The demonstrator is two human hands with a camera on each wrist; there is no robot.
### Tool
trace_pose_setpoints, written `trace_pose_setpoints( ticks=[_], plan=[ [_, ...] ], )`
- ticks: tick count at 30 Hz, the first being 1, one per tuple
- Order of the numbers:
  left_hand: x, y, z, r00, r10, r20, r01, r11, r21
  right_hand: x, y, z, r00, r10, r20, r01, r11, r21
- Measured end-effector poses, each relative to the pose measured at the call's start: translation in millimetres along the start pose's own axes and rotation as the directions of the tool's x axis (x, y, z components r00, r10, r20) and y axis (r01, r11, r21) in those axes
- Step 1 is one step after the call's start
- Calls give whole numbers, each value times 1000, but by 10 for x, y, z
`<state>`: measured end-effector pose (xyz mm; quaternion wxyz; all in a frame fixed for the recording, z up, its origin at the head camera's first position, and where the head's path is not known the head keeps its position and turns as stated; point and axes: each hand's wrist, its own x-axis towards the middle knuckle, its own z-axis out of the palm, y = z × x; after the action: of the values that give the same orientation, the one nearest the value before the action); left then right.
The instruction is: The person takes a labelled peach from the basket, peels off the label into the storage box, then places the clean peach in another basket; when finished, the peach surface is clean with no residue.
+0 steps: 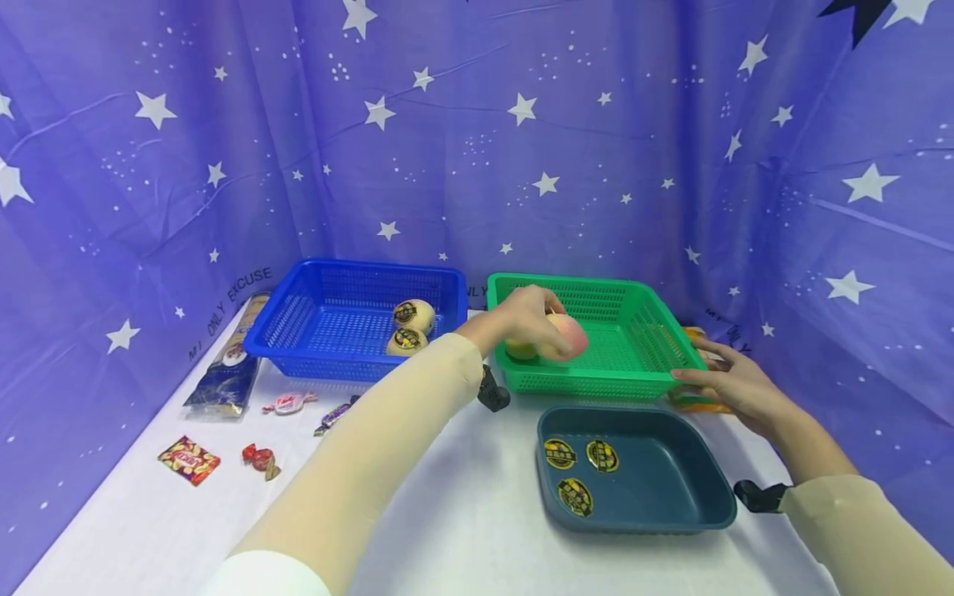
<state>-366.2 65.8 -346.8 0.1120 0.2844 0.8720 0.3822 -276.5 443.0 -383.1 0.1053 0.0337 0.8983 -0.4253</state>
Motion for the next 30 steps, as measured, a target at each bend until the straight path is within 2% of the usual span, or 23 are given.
trace_pose_setpoints(
  ticks=[5,9,17,21,24,30],
  plan=[
    [-13,-43,99,998,-26,-52,23,997,-70,-4,-13,27,1000,2,-6,-2,1000,7],
    [14,-82,164,997,-45,-69,39,995,-93,-21,-25,39,1000,5,-7,-5,1000,30],
    [31,-124,212,998,-64,-6,64,996,-56,-63,-38,34,1000,14,-3,-13,998,66],
    [24,-154,208,999,-50,-4,50,997,-50,-86,-43,51,1000,8,-9,-8,999,51],
    [17,-184,209,999,-47,-17,46,997,-63,-106,-53,78,1000,-13,-18,13,1000,8],
    [-59,-214,177,998,-9,-65,3,997,-81,-169,-161,103,996,-61,-71,50,987,-154]
  ],
)
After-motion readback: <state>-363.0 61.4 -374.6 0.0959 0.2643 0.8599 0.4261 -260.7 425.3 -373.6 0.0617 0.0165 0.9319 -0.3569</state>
